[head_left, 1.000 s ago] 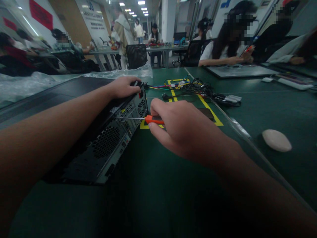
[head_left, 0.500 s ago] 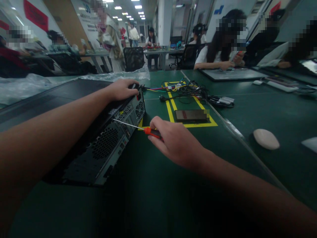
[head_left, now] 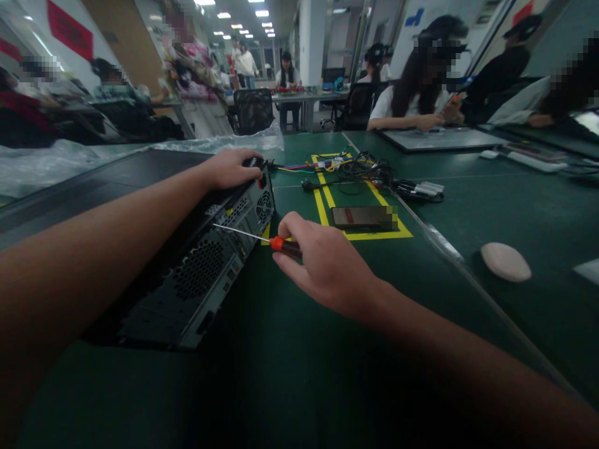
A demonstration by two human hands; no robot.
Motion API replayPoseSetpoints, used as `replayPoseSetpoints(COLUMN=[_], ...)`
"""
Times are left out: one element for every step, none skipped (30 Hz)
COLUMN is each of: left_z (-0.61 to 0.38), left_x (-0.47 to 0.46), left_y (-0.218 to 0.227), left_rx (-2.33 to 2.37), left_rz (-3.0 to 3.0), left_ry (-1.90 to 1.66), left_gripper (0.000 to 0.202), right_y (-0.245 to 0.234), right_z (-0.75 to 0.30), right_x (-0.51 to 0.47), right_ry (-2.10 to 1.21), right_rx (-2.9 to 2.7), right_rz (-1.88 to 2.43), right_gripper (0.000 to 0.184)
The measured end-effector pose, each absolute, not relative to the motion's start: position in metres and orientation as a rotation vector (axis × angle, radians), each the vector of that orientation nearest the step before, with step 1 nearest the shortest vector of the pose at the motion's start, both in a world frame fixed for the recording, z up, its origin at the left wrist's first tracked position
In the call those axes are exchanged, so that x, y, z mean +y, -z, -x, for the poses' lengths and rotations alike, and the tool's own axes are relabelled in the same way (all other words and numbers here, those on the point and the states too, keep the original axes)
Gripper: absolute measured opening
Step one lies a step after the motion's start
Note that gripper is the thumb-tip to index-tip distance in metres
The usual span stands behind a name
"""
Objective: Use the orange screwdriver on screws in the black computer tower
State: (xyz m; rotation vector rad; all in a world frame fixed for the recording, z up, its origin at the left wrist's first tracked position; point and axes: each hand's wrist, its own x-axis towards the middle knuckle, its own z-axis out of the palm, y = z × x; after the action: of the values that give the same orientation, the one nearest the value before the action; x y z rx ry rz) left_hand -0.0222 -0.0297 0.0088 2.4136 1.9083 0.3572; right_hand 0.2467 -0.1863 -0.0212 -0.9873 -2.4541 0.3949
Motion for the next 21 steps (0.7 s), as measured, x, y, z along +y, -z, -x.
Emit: replayPoseSetpoints(left_z=[0.0220,0.0218,0.0216,0.0215,0.0213,0.0212,0.0212,0.0211,0.0211,0.0211,0.0211,0.0210,0.0209,0.0208,0.0207,0.0207,0.0207,0.0209,0.0210,0.0212,0.0213], left_x=[-0.0299,-0.0301,-0.0304,-0.0307,-0.0309,-0.0311,-0.0311,-0.0312,-0.0311,-0.0311,-0.0312,-0.0313,-0.0315,-0.0317,-0.0319,-0.0319,-0.0318,-0.0316,-0.0312,-0.0308,-0.0305], left_y=[-0.0092,-0.0095,-0.0097,-0.0099,-0.0099,-0.0099,-0.0098,-0.0098,-0.0097,-0.0098,-0.0099,-0.0100,-0.0102,-0.0104,-0.0105,-0.0105,-0.0104,-0.0102,-0.0099,-0.0096,-0.0093], left_rx=[1.911,1.916,1.924,1.932,1.938,1.941,1.943,1.942,1.941,1.936,1.932,1.928,1.926,1.928,1.930,1.933,1.935,1.936,1.939,1.944,1.949], left_rz=[-2.410,-2.407,-2.404,-2.403,-2.404,-2.409,-2.413,-2.419,-2.425,-2.431,-2.434,-2.435,-2.434,-2.432,-2.429,-2.425,-2.421,-2.419,-2.415,-2.413,-2.412], left_ry=[-0.347,-0.339,-0.334,-0.329,-0.327,-0.325,-0.323,-0.324,-0.326,-0.324,-0.322,-0.321,-0.322,-0.326,-0.330,-0.336,-0.339,-0.335,-0.330,-0.329,-0.328], left_gripper=[0.071,0.072,0.073,0.074,0.074,0.073,0.073,0.072,0.072,0.072,0.072,0.072,0.072,0.071,0.071,0.071,0.071,0.071,0.072,0.072,0.072], right_y=[0.0191,0.0173,0.0156,0.0142,0.0130,0.0121,0.0113,0.0107,0.0103,0.0100,0.0100,0.0102,0.0106,0.0111,0.0118,0.0126,0.0134,0.0143,0.0152,0.0160,0.0167], right_z=[-0.2470,-0.2474,-0.2478,-0.2482,-0.2484,-0.2484,-0.2482,-0.2478,-0.2472,-0.2464,-0.2456,-0.2448,-0.2442,-0.2437,-0.2435,-0.2436,-0.2438,-0.2442,-0.2446,-0.2451,-0.2454], right_x=[-0.1856,-0.1850,-0.1844,-0.1841,-0.1839,-0.1840,-0.1843,-0.1849,-0.1855,-0.1863,-0.1869,-0.1875,-0.1878,-0.1878,-0.1876,-0.1872,-0.1866,-0.1860,-0.1852,-0.1845,-0.1837], right_ry=[-0.363,-0.338,-0.322,-0.311,-0.302,-0.294,-0.288,-0.281,-0.274,-0.267,-0.260,-0.256,-0.259,-0.270,-0.289,-0.312,-0.332,-0.345,-0.346,-0.335,-0.316], right_rx=[-2.465,-2.477,-2.487,-2.493,-2.497,-2.499,-2.500,-2.502,-2.504,-2.509,-2.514,-2.516,-2.514,-2.506,-2.494,-2.482,-2.471,-2.465,-2.463,-2.464,-2.469], right_rz=[0.977,0.973,0.976,0.980,0.985,0.989,0.992,0.993,0.998,1.005,1.016,1.027,1.036,1.040,1.038,1.026,1.006,0.982,0.956,0.936,0.921], right_gripper=[0.018,0.016,0.014,0.015,0.015,0.017,0.018,0.021,0.024,0.027,0.031,0.033,0.035,0.035,0.034,0.031,0.027,0.024,0.023,0.023,0.021])
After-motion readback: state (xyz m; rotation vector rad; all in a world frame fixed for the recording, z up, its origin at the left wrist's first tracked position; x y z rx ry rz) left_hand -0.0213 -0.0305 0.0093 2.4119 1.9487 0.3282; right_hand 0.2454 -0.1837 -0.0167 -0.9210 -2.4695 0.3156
